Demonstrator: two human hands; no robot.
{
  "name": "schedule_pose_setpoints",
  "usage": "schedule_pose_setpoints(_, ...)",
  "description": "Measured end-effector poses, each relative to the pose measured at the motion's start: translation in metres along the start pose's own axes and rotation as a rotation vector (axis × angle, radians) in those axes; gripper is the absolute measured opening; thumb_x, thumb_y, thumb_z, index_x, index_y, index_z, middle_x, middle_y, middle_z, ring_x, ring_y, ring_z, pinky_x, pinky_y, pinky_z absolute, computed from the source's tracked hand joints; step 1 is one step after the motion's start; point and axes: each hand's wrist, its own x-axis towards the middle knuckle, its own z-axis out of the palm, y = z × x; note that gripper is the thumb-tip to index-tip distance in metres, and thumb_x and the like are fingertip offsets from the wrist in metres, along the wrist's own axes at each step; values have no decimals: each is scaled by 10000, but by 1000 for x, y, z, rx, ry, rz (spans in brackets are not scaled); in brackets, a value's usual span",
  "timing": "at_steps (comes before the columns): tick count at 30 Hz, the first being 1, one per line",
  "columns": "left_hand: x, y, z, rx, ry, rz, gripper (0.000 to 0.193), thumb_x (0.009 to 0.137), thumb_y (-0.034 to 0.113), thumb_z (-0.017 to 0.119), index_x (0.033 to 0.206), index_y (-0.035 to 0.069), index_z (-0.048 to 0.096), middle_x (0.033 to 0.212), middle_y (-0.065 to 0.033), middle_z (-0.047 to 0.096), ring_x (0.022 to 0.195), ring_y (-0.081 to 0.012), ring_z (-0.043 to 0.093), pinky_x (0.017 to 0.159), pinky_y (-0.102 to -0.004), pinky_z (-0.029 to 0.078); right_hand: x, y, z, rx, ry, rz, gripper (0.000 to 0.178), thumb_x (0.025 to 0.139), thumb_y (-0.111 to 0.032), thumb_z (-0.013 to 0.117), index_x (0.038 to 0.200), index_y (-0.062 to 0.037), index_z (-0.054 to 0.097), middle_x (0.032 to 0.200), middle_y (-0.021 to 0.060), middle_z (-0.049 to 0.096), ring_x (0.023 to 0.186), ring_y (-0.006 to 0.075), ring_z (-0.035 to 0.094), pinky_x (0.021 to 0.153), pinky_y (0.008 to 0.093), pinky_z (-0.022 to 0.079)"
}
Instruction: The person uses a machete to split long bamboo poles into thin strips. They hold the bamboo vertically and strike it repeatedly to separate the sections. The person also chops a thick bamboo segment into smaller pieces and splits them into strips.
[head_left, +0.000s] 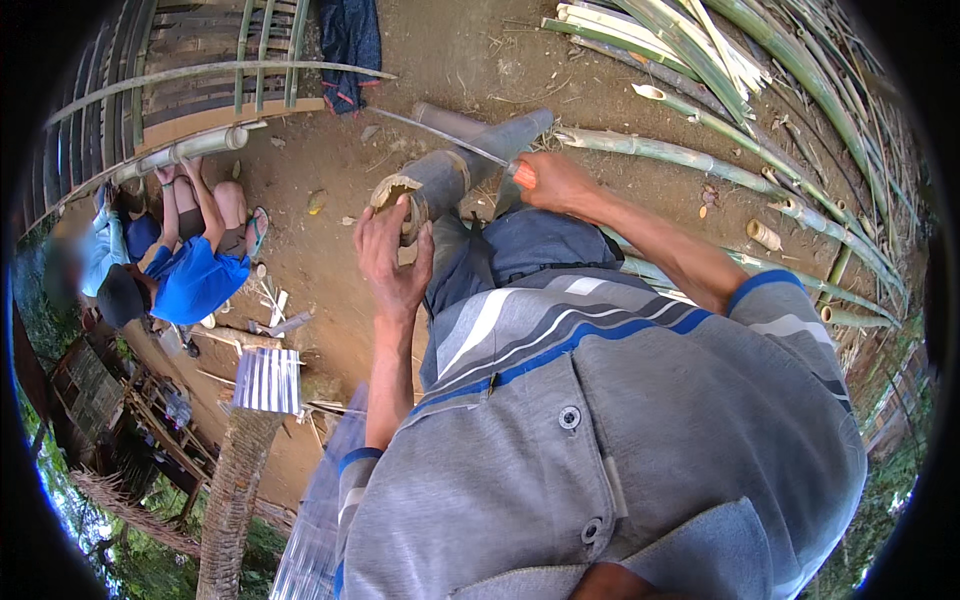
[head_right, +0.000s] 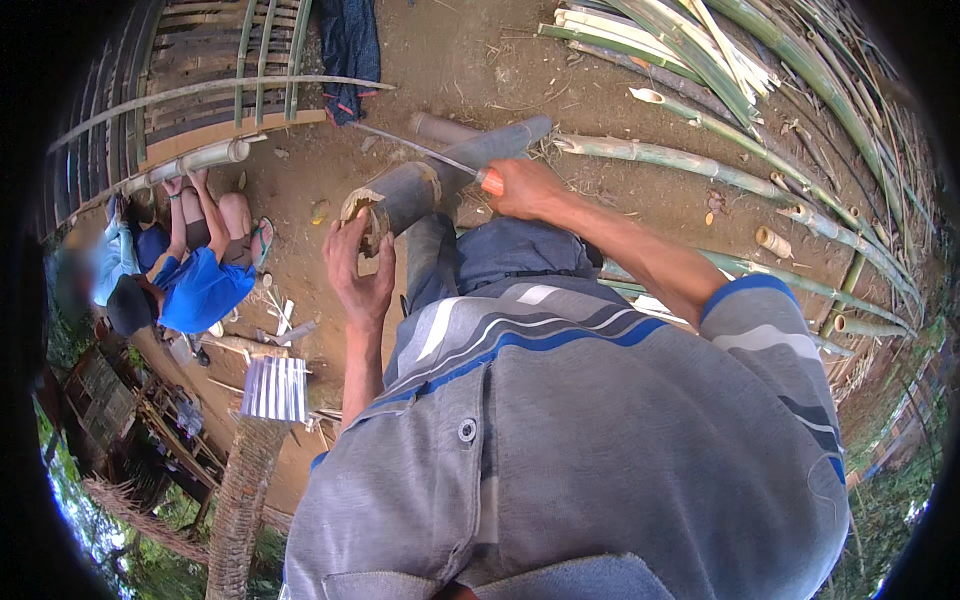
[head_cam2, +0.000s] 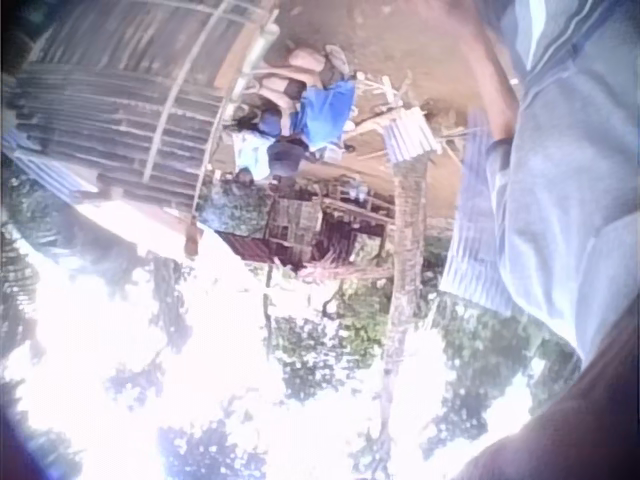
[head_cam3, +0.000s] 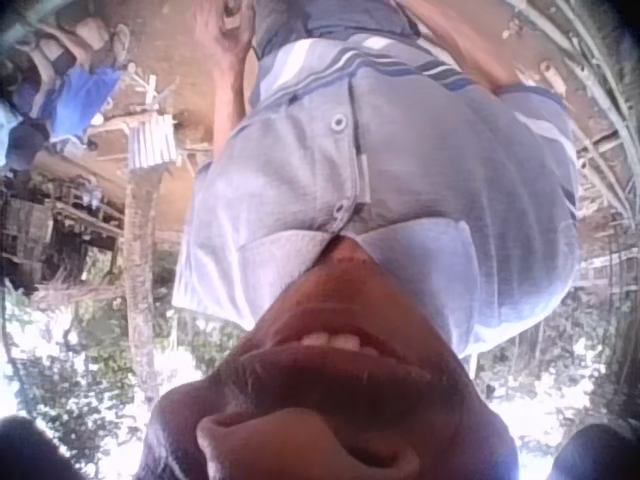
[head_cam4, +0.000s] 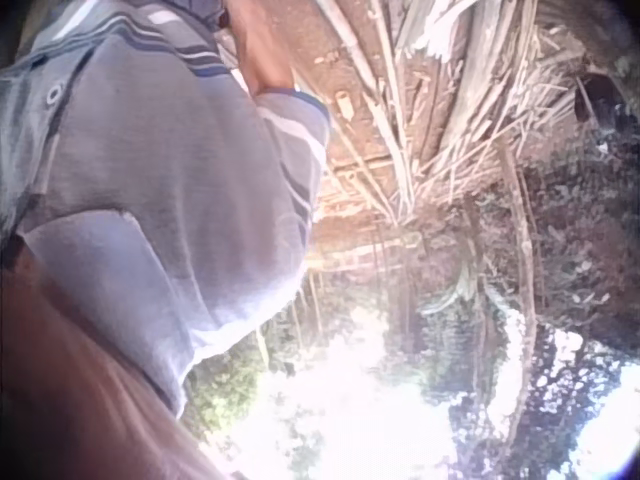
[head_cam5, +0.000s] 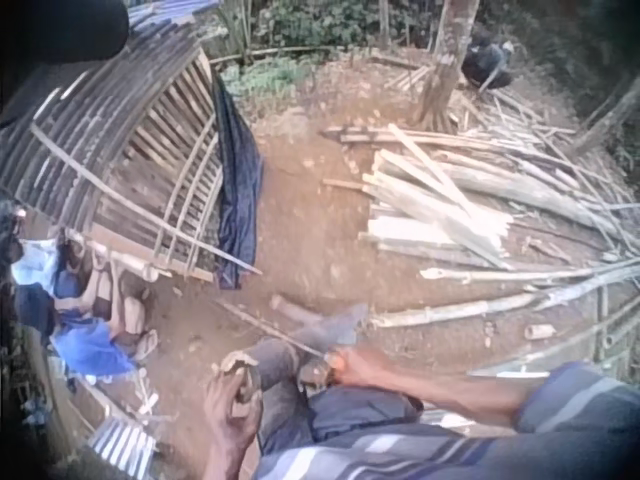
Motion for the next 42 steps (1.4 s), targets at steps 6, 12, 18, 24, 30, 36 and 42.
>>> schedule_pose_setpoints(6, -11, -3, -1, -6, -26, 49, 433, 689, 50, 673, 1109, 15, 572, 985, -125, 618, 939, -260, 581, 974, -421, 350, -12, 0, 3, 64, -28, 25, 328, 634, -172, 618, 936, -47, 587, 849, 226, 621, 813, 402, 599, 717, 466, 473)
schedule_pose_setpoints(12, -17, -2, 0, 10, -60, 141, 400, 666, 54, 678, 1055, 30, 583, 943, -85, 630, 936, -233, 586, 963, -423, 359, -31, 1, -13, 56, -43, -30, 399, 631, -185, 619, 1003, -48, 577, 837, 220, 621, 817, 394, 598, 716, 468, 471)
schedule_pose_setpoints(18, -27, -12, 2, 13, -29, 138, 395, 661, 54, 677, 1041, 32, 574, 946, -96, 620, 938, -239, 585, 957, -426, 368, -27, -20, -2, 36, -67, -72, 434, 635, -182, 621, 1045, -50, 563, 852, 225, 618, 801, 392, 601, 699, 447, 475)
schedule_pose_setpoints(24, -33, -6, 1, -9, -59, 101, 401, 663, 54, 675, 1044, 39, 552, 961, -101, 608, 950, -251, 578, 956, -443, 369, -11, -2, 13, 4, -56, -134, 357, 642, -178, 624, 979, -81, 558, 743, 223, 601, 739, 412, 595, 652, 470, 476)
schedule_pose_setpoints(30, -39, -4, -1, 10, -61, 112, 410, 654, 58, 677, 1041, 40, 542, 955, -102, 601, 950, -259, 571, 961, -453, 364, -8, 8, 13, -18, -108, -88, 321, 646, -177, 620, 957, -109, 579, 801, 198, 620, 765, 376, 609, 663, 472, 478)
schedule_pose_setpoints(36, -46, -5, -1, 58, -41, 14, 409, 661, 62, 671, 1049, 45, 546, 961, -97, 601, 977, -255, 564, 1000, -449, 316, -29, -4, -11, -55, -33, -64, 377, 633, -175, 627, 995, -78, 585, 838, 214, 623, 795, 387, 608, 701, 483, 476)
schedule_pose_setpoints(42, -58, 14, -5, -21, 86, -563, 285, 741, 72, 676, 991, 4, 558, 892, -106, 597, 810, -217, 539, 797, -324, 402, -14, 63, 24, -198, -150, 187, 341, 649, -173, 616, 971, -68, 582, 865, 215, 627, 827, 384, 608, 704, 479, 478)
